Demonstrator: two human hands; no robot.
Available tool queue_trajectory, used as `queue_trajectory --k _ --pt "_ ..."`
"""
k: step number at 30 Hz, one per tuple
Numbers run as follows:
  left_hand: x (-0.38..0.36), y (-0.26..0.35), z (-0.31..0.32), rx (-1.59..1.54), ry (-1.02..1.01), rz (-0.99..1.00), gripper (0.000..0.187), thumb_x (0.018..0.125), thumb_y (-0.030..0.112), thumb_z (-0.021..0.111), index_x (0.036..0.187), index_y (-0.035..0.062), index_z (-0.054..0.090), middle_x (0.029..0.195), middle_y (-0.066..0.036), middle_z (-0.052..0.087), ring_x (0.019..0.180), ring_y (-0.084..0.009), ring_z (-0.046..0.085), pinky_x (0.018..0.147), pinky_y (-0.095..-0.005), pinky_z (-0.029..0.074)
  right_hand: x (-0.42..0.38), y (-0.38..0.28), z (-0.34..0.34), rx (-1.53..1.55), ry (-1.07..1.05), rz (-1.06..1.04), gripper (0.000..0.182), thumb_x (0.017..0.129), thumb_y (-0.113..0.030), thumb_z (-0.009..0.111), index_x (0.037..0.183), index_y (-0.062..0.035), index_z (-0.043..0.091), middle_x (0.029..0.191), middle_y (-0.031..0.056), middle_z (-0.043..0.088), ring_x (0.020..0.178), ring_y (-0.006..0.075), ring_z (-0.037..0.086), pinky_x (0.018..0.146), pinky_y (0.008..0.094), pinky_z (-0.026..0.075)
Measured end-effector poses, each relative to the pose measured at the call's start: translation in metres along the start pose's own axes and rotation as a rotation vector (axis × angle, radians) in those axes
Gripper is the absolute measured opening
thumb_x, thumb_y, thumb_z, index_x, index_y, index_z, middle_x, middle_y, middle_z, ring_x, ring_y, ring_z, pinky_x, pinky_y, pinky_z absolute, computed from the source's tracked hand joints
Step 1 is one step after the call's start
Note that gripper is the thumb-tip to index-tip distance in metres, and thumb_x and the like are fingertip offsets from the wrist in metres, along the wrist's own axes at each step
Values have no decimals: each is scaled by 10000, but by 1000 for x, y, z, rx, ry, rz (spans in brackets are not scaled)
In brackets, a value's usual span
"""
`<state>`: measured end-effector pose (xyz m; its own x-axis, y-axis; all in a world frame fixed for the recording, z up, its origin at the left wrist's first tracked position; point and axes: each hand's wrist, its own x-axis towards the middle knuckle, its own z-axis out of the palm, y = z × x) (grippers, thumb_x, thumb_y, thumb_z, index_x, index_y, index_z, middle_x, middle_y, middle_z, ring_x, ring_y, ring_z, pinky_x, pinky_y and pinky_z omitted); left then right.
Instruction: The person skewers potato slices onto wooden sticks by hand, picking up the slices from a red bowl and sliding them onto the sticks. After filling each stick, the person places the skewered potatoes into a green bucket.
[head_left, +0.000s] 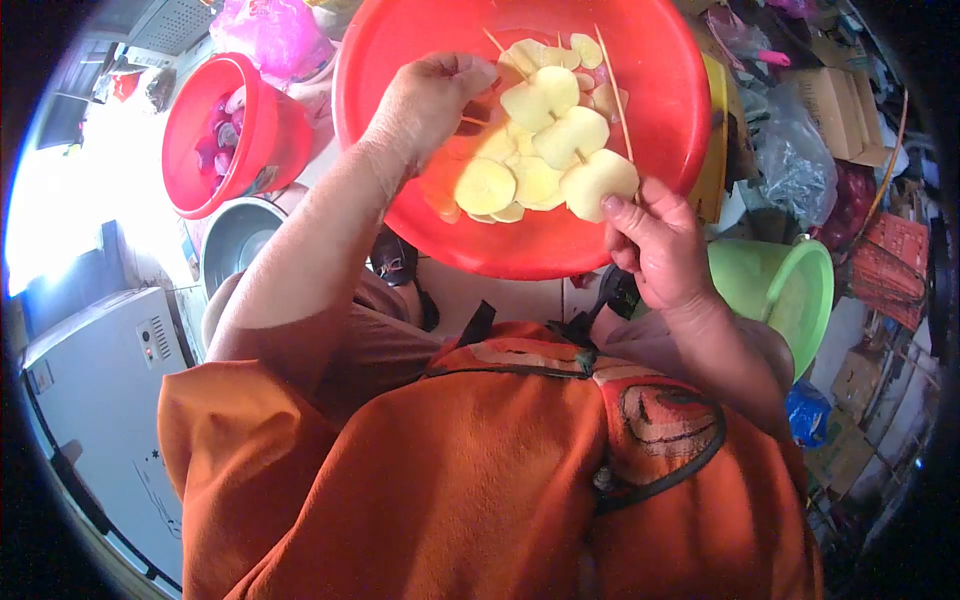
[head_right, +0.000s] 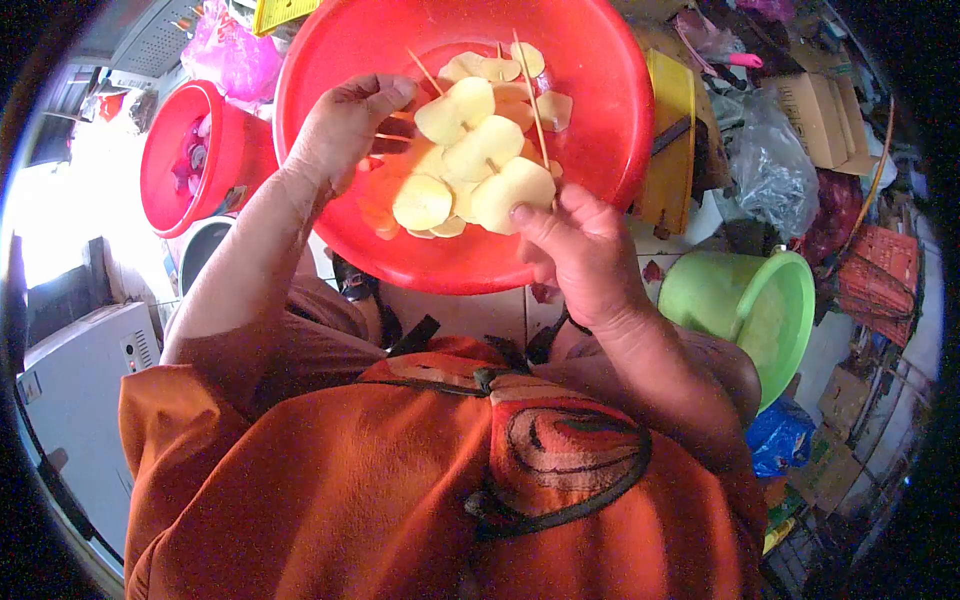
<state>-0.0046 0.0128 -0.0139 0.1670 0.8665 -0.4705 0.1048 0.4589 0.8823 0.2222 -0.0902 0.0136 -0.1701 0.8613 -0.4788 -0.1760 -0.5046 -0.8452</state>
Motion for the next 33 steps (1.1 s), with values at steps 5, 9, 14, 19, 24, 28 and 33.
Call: queue_trajectory --k 5,9,14,19,24,28,33 --pt "1 -23 -4 1067 -246 177 357 716 274 666 1011 86 593 969 -95 646 897 -254 628 792 -339 496 0 0 -1 -61 57 28 168 845 -164 617 963 -49 583 651 -22 540 478 21 427 399 151 315" --pt "-4 -36 9 1294 -210 89 363 705 257 680 1011 84 589 971 -129 642 921 -267 624 784 -364 499 -1 2 -4 -55 5 38 186 834 -173 630 964 -48 584 680 -23 548 506 23 454 417 153 347" --pt "1 -39 9 1232 -234 50 315 761 178 585 1058 73 572 949 -146 643 900 -282 627 771 -382 501 -2 -1 2 -49 28 26 188 846 -168 622 981 -44 584 665 -21 551 493 17 446 402 148 324" --pt "4 -45 -2 1177 -164 179 262 765 171 544 1007 94 608 887 -153 649 851 -286 632 751 -383 498 -3 0 0 -66 52 5 188 857 -166 613 995 -42 586 629 -25 539 467 9 423 389 142 298" --pt "7 -41 -10 1204 -194 150 234 755 187 555 944 75 635 884 -152 650 842 -304 626 751 -381 496 -3 -4 -5 -70 57 33 177 858 -164 613 987 -45 586 629 -26 537 473 12 431 391 143 302" --pt "13 -36 -23 976 -172 174 236 768 211 582 937 55 632 836 -132 651 787 -256 636 714 -354 504 -3 -4 -5 -46 60 21 171 859 -162 610 986 -49 584 631 -24 535 483 13 438 394 144 308" --pt "21 -11 -39 26 121 -27 175 831 144 583 958 24 598 830 -49 631 696 -146 604 643 -259 511 -6 -5 -4 -98 -10 14 187 867 -162 600 1009 -42 580 654 -26 536 491 7 435 402 140 314"
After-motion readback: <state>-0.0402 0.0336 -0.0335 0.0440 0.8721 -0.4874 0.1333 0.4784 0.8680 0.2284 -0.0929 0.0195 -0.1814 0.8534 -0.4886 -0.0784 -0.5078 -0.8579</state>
